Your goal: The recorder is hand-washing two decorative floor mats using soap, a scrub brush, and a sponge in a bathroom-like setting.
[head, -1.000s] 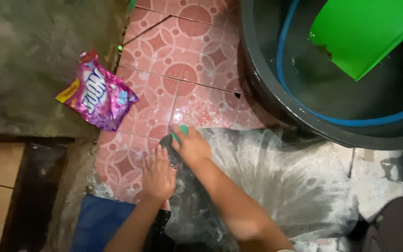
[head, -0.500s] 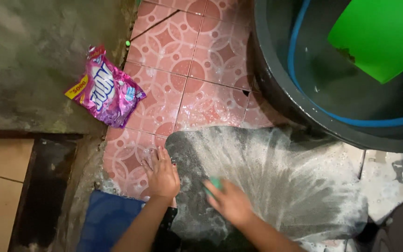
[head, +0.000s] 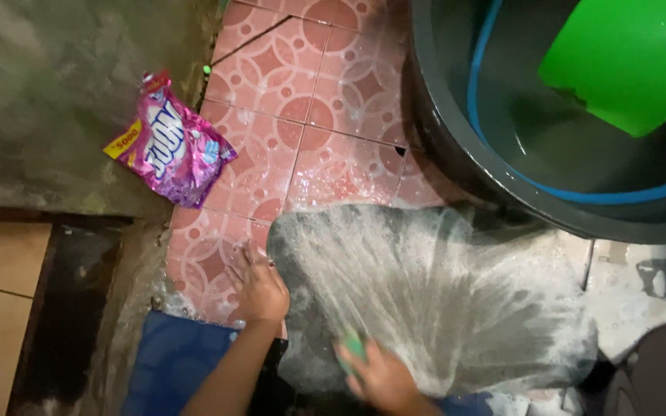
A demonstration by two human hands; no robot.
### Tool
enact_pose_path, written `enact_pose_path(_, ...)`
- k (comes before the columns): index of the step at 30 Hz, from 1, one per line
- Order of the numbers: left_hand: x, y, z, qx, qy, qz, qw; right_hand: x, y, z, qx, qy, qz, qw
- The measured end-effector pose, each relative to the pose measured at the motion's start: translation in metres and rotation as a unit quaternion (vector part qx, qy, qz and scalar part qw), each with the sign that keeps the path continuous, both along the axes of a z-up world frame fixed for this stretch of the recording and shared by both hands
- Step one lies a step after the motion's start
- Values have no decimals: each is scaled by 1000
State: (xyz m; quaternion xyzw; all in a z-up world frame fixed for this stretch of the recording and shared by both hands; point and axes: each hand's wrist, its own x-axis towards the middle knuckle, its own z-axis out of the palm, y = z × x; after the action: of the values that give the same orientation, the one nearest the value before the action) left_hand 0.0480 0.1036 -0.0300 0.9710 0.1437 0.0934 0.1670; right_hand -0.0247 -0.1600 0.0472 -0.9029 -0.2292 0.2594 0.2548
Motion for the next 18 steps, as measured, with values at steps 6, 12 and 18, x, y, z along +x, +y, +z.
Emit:
enact_pose_path(6, 8, -1, 11, 0, 53, -13, 999, 35, 21, 0, 65, -75, 53, 994)
enact_pose_path(12, 8, 0, 8, 16, 39, -24, 999, 208, 144, 8, 9, -107, -53, 993)
enact_pose_path(18, 6, 2, -2, 10, 37, -25, 999, 147, 88, -5, 65, -194, -138, 969)
